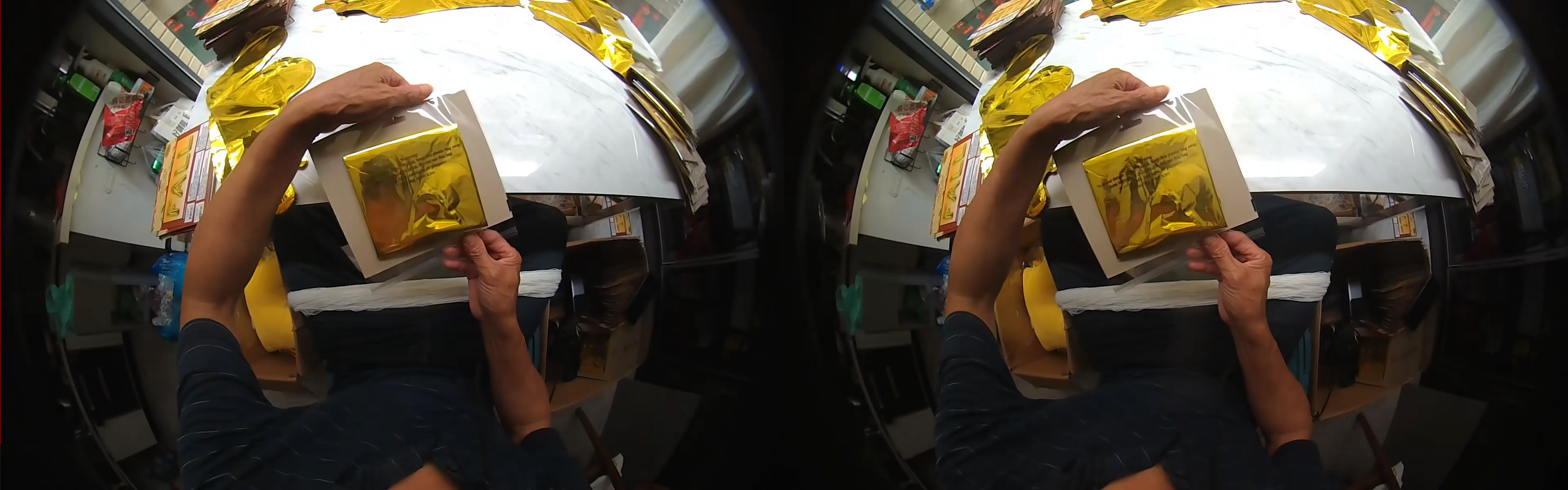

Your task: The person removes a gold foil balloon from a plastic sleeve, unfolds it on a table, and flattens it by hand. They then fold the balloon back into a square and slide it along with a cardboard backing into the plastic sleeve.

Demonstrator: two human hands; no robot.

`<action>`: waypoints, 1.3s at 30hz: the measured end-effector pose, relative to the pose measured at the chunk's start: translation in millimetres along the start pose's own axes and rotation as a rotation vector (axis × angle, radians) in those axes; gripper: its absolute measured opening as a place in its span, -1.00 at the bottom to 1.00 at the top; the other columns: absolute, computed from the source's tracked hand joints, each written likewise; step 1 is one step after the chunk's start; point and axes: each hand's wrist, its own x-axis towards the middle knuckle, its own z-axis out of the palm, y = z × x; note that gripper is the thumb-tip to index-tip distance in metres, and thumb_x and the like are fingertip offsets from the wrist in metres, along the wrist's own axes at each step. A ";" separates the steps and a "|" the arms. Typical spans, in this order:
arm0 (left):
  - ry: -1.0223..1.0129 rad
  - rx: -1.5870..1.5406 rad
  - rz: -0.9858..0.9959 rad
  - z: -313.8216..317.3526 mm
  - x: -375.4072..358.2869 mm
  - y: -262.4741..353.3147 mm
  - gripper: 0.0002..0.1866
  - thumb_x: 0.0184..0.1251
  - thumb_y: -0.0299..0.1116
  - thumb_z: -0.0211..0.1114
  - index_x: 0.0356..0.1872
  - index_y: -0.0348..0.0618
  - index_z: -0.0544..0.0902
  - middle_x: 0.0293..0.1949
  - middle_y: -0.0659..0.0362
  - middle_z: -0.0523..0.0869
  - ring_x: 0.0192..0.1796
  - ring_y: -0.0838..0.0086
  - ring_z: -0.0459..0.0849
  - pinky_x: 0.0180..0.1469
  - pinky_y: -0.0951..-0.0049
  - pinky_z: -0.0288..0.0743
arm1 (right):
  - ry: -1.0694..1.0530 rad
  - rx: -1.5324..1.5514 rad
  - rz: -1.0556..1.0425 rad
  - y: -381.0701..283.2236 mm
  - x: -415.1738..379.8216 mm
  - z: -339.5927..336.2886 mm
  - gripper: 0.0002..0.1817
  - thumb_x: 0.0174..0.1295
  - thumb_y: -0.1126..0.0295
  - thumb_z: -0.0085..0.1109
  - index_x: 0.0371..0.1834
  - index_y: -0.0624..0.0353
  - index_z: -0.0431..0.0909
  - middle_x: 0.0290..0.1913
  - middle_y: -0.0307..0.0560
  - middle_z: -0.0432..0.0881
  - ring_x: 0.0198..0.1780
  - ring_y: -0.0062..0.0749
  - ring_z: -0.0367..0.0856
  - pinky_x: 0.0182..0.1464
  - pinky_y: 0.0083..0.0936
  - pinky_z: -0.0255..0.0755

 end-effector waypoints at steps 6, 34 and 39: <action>0.057 -0.220 0.140 1.2 -2.4 -10.3 -0.69 0.53 -0.07 0.39 -0.21 -0.12 0.70 -0.41 0.39 0.67 -0.43 0.75 0.50 -0.36 0.64 0.38 | 0.036 0.064 -0.005 1.6 -0.9 -3.2 -0.80 0.47 0.47 0.32 0.04 0.35 0.71 -0.17 -0.02 0.80 -0.21 -0.33 0.85 -0.23 -0.46 0.81; -0.042 -0.225 0.105 -11.2 -20.7 -35.7 -0.70 0.50 -0.03 0.43 -0.10 -0.05 0.74 -0.36 0.41 0.68 -0.40 0.80 0.46 -0.36 0.73 0.30 | 0.039 0.090 -0.004 3.9 -7.0 4.8 -0.80 0.47 0.46 0.32 0.03 0.37 0.70 -0.16 -0.02 0.80 -0.21 -0.37 0.84 -0.24 -0.49 0.82; -0.109 -0.327 0.062 -14.6 -20.9 -39.5 -0.78 0.49 -0.14 0.43 -0.14 -0.06 0.71 -0.35 0.42 0.69 -0.39 0.82 0.51 -0.37 0.76 0.33 | 0.035 0.090 0.003 6.4 -7.3 4.8 -0.80 0.48 0.46 0.32 0.04 0.37 0.70 -0.16 -0.01 0.80 -0.21 -0.36 0.84 -0.24 -0.48 0.82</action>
